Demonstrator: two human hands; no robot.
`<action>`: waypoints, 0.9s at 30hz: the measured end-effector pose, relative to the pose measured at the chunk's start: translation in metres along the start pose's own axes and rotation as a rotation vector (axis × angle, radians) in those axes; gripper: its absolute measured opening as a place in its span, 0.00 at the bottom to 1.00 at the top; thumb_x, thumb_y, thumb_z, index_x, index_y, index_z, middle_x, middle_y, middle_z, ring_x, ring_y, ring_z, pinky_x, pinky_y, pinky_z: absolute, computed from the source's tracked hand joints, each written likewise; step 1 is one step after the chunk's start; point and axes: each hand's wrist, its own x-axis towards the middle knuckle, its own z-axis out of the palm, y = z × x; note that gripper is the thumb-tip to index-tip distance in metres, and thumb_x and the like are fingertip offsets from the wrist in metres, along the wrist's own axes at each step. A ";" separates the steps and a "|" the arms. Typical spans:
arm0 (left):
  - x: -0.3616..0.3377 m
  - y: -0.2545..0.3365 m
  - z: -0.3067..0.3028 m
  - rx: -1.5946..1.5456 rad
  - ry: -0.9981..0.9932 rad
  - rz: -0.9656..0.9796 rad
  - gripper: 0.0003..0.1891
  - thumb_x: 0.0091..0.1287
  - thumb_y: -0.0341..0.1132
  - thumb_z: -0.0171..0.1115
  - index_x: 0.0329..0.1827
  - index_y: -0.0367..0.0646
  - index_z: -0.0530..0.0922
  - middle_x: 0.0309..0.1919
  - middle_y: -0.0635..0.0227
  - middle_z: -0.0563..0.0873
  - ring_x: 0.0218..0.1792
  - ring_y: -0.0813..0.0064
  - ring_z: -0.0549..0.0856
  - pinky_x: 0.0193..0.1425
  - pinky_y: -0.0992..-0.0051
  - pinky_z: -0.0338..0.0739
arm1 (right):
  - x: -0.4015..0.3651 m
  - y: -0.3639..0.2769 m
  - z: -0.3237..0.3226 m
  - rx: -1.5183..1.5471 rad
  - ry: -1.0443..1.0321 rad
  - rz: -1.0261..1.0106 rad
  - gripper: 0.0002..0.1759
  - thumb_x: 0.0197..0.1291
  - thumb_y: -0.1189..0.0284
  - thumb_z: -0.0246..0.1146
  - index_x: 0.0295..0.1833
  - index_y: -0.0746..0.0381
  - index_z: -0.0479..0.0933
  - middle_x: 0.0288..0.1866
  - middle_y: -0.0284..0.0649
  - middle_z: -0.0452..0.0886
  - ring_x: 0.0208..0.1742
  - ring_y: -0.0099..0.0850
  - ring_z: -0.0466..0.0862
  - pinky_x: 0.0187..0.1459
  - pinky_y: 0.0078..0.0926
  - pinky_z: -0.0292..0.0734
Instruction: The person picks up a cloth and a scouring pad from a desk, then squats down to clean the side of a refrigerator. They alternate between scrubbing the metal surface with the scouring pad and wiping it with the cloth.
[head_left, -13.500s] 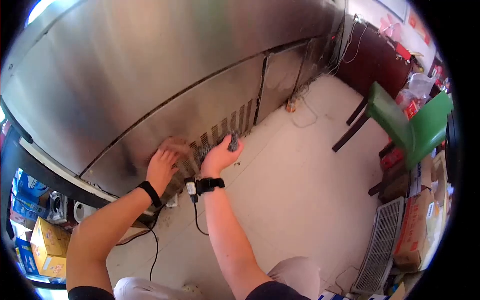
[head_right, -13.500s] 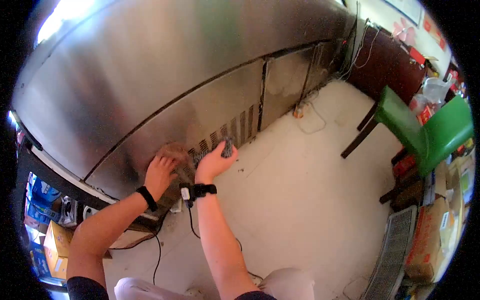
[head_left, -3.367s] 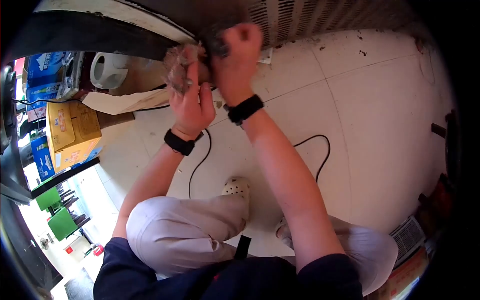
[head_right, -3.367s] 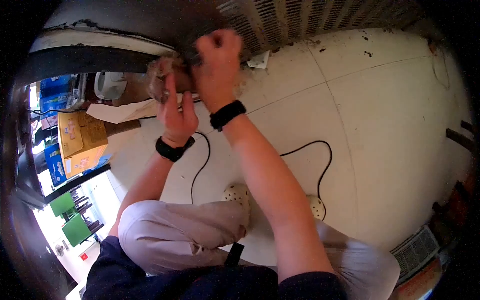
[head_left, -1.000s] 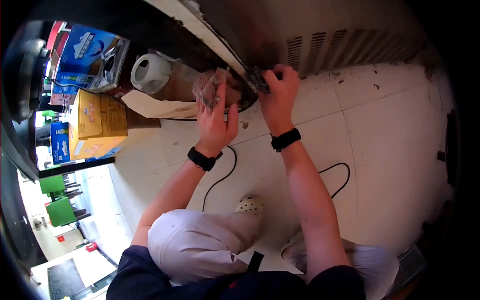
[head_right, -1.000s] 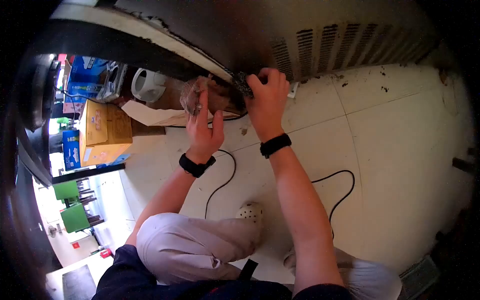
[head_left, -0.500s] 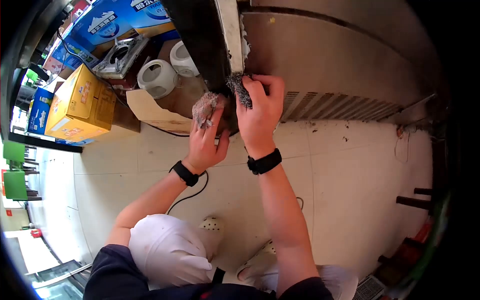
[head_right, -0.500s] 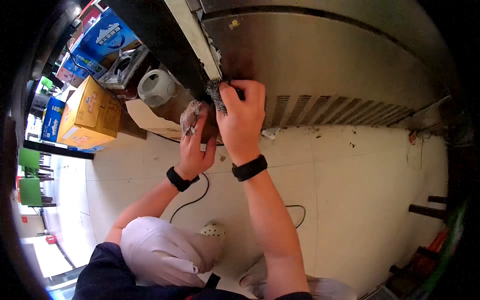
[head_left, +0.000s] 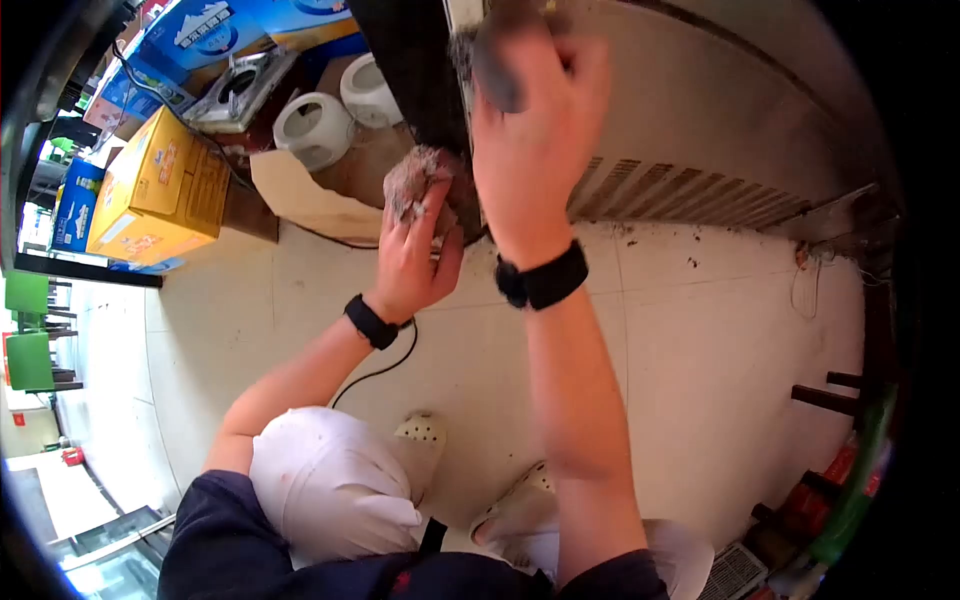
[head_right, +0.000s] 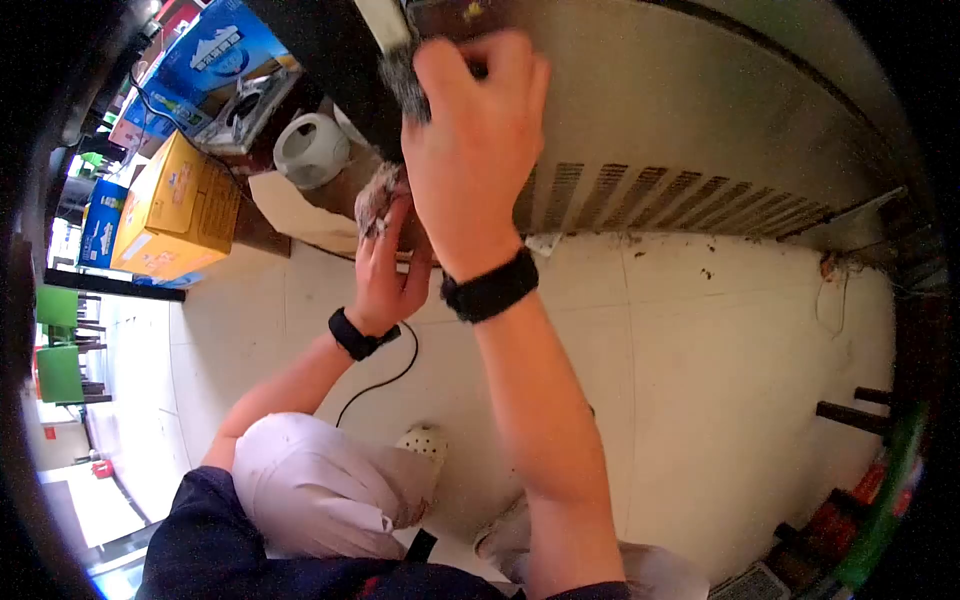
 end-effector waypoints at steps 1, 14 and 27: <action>-0.003 -0.002 -0.001 0.001 -0.009 -0.008 0.33 0.58 0.23 0.63 0.71 0.30 0.70 0.62 0.45 0.79 0.65 0.40 0.75 0.72 0.50 0.66 | -0.006 -0.002 -0.001 0.000 -0.006 0.011 0.17 0.40 0.82 0.71 0.36 0.56 0.77 0.42 0.40 0.74 0.45 0.45 0.75 0.39 0.42 0.76; 0.014 0.002 -0.009 0.011 0.074 0.027 0.33 0.58 0.23 0.62 0.71 0.29 0.69 0.62 0.43 0.78 0.66 0.39 0.74 0.73 0.50 0.65 | -0.018 -0.011 -0.004 -0.072 -0.087 0.136 0.16 0.41 0.82 0.71 0.36 0.55 0.77 0.43 0.40 0.73 0.47 0.46 0.75 0.38 0.43 0.78; 0.015 0.009 -0.014 0.105 0.091 -0.005 0.29 0.64 0.23 0.61 0.71 0.30 0.69 0.61 0.42 0.80 0.60 0.42 0.80 0.65 0.57 0.74 | -0.066 0.008 0.001 -0.155 -0.131 0.131 0.17 0.40 0.82 0.71 0.37 0.55 0.77 0.42 0.39 0.74 0.47 0.45 0.76 0.37 0.42 0.78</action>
